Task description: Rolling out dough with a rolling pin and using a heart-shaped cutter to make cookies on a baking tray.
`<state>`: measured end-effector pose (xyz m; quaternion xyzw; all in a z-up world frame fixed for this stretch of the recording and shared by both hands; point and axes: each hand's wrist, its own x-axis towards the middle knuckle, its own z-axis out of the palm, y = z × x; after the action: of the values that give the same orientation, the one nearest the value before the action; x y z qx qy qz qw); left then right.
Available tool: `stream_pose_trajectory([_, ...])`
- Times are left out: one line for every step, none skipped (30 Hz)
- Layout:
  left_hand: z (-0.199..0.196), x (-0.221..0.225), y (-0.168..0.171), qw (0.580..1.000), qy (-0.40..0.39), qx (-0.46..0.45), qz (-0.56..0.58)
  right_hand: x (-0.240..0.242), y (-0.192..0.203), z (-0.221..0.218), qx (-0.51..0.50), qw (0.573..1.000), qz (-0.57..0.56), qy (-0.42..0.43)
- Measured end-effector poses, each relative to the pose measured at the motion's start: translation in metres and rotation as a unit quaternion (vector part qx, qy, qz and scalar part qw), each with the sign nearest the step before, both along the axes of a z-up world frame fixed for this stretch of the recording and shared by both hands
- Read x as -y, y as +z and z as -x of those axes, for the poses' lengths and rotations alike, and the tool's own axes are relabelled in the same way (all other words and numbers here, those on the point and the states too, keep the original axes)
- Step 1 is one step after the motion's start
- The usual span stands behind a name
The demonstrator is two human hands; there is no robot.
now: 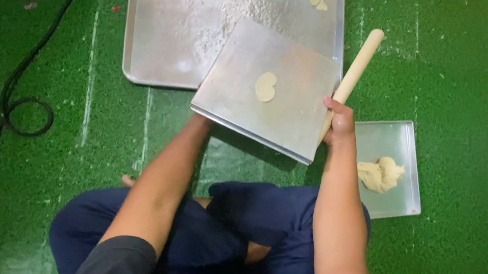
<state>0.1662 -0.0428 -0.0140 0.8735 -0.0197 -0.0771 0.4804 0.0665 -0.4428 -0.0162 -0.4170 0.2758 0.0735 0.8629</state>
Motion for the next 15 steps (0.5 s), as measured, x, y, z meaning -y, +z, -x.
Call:
stream_pose_trajectory([-0.001, 0.006, 0.0, 1.0, -0.012, 0.0, -0.008, 0.005, -0.007, -0.004, 0.001, 1.0, 0.001, 0.001])
stream_pose_trajectory([0.003, 0.012, -0.002, 1.0, -0.026, -0.004, -0.017, 0.01, -0.015, -0.002, 0.0, 1.0, 0.003, -0.007])
stream_pose_trajectory([0.007, 0.018, -0.003, 0.999, -0.039, -0.007, -0.026, 0.015, -0.024, 0.0, -0.001, 1.0, 0.005, -0.015])
stream_pose_trajectory([0.017, 0.022, -0.006, 0.998, -0.05, -0.013, -0.037, 0.012, -0.02, -0.001, -0.005, 1.0, 0.003, -0.014])
stream_pose_trajectory([0.028, 0.026, -0.01, 0.997, -0.062, -0.02, -0.048, 0.01, -0.017, -0.002, 0.003, 1.0, 0.009, -0.009])
stream_pose_trajectory([0.039, 0.03, -0.012, 0.995, -0.075, -0.026, -0.059, 0.008, -0.012, -0.003, 0.012, 1.0, 0.014, -0.007])
stream_pose_trajectory([0.05, 0.035, -0.017, 0.993, -0.088, -0.032, -0.07, -0.003, 0.004, 0.001, 0.007, 1.0, 0.012, -0.006])
stream_pose_trajectory([0.06, 0.038, -0.02, 0.991, -0.097, -0.035, -0.08, -0.014, 0.021, 0.001, 0.018, 1.0, 0.018, 0.004])
stream_pose_trajectory([0.071, 0.041, -0.022, 0.989, -0.106, -0.038, -0.091, -0.026, 0.039, 0.001, 0.029, 0.999, 0.024, 0.013])
stream_pose_trajectory([0.085, 0.042, -0.022, 0.987, -0.115, -0.042, -0.101, -0.041, 0.057, 0.006, 0.028, 0.999, 0.022, 0.018])
stream_pose_trajectory([0.1, 0.044, -0.021, 0.985, -0.124, -0.047, -0.11, -0.055, 0.074, 0.012, 0.036, 0.998, 0.055, 0.019])
stream_pose_trajectory([0.114, 0.047, -0.02, 0.982, -0.135, -0.049, -0.121, -0.068, 0.093, 0.018, 0.047, 0.995, 0.087, 0.018])
stream_pose_trajectory([0.125, 0.053, -0.02, 0.979, -0.145, -0.051, -0.132, -0.076, 0.102, 0.021, 0.048, 0.995, 0.084, 0.02])
stream_pose_trajectory([0.14, 0.057, -0.022, 0.976, -0.155, -0.057, -0.141, -0.085, 0.11, 0.026, 0.054, 0.992, 0.11, 0.039])
stream_pose_trajectory([0.154, 0.062, -0.023, 0.973, -0.164, -0.063, -0.15, -0.094, 0.118, 0.03, 0.06, 0.987, 0.135, 0.058])
